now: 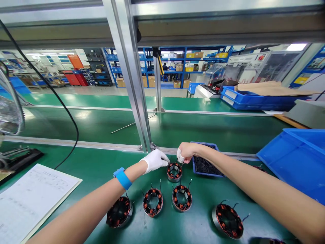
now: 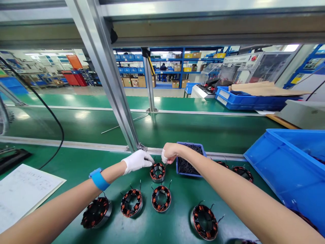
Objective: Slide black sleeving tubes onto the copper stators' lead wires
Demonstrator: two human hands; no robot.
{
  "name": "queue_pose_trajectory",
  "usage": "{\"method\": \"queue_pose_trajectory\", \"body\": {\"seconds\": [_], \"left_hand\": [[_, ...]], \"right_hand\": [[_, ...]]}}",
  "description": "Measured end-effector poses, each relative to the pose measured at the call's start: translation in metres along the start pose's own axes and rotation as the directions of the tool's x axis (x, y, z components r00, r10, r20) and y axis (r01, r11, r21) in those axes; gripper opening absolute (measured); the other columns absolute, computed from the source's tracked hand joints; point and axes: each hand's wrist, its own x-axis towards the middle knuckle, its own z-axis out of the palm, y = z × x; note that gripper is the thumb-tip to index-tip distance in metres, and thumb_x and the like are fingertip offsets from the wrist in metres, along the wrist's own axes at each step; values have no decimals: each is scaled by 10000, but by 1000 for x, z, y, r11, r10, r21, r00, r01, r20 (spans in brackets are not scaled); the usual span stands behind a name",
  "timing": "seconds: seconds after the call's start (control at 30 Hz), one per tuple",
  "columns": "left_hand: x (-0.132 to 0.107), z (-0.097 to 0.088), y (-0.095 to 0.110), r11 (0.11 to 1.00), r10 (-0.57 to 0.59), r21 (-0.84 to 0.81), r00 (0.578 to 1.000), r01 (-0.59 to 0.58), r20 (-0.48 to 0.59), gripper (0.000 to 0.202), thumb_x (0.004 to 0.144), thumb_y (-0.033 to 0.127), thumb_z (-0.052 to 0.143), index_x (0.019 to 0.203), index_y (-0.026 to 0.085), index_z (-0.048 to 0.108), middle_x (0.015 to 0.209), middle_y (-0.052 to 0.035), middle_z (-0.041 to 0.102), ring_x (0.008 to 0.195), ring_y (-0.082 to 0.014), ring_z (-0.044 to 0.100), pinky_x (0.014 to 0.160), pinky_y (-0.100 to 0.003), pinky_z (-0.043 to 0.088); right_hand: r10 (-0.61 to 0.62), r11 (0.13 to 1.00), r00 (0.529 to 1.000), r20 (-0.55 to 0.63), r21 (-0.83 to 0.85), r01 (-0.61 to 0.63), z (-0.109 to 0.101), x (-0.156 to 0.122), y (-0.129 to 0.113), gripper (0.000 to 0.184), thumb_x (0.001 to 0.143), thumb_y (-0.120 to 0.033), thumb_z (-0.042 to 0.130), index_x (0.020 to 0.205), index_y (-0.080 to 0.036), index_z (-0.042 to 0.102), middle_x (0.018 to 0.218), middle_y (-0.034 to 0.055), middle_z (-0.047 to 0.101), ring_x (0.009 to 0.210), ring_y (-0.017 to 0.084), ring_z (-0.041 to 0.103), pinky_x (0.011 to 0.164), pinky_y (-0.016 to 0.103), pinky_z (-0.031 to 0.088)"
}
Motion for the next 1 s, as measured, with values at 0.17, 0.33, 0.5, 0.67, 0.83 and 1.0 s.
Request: {"method": "queue_pose_trajectory", "body": {"seconds": [0.17, 0.33, 0.5, 0.67, 0.83, 1.0], "left_hand": [[-10, -20, 8, 1000, 18, 23, 998, -17, -59, 265, 669, 262, 539, 858, 137, 675, 842, -25, 676, 798, -177, 600, 718, -235, 459], [-48, -46, 15, 999, 14, 40, 997, -11, -79, 243, 684, 270, 534, 854, 164, 672, 855, -10, 671, 804, -173, 596, 718, -231, 451], [-104, -51, 17, 988, 25, 156, 996, -10, -91, 214, 705, 212, 499, 837, 208, 668, 853, 25, 666, 793, -144, 589, 747, -215, 429], [-136, -36, 13, 970, 11, 241, 990, 23, -139, 206, 722, 217, 487, 856, 231, 644, 842, 30, 653, 764, -142, 574, 703, -217, 427], [-141, -26, 12, 954, 33, 300, 990, 11, -140, 182, 741, 242, 484, 820, 238, 648, 818, 25, 651, 749, -155, 566, 699, -238, 418], [-135, -26, 8, 974, 42, 227, 991, -12, -127, 174, 725, 217, 494, 809, 230, 646, 802, 33, 652, 739, -139, 568, 678, -216, 419]], "right_hand": [[-59, 998, 989, -139, -22, 56, 7, -18, 10, 189, 599, -2, 552, 707, -114, 660, 476, -10, 596, 492, 132, 594, 468, 172, 477], [-236, 972, 891, -387, -114, 208, 17, -51, 8, 419, 653, -30, 515, 1057, -115, 586, 742, 45, 668, 622, 150, 612, 611, 211, 472], [-574, 812, 730, -370, -148, 564, 60, -67, -16, 268, 687, -96, 527, 910, -163, 660, 750, 6, 671, 633, 146, 607, 580, 211, 472], [-646, 739, 663, -377, -93, 667, 97, -64, -32, 266, 718, -98, 505, 900, -196, 672, 906, -1, 667, 827, 167, 609, 746, 267, 482], [-641, 750, 659, -393, -135, 648, 103, -63, -38, 259, 718, -85, 500, 867, -196, 680, 908, 0, 668, 863, 173, 601, 790, 292, 474], [-653, 743, 648, -391, -165, 649, 102, -63, -41, 263, 706, -66, 502, 855, -189, 681, 884, -1, 673, 828, 163, 608, 769, 275, 475]]}}
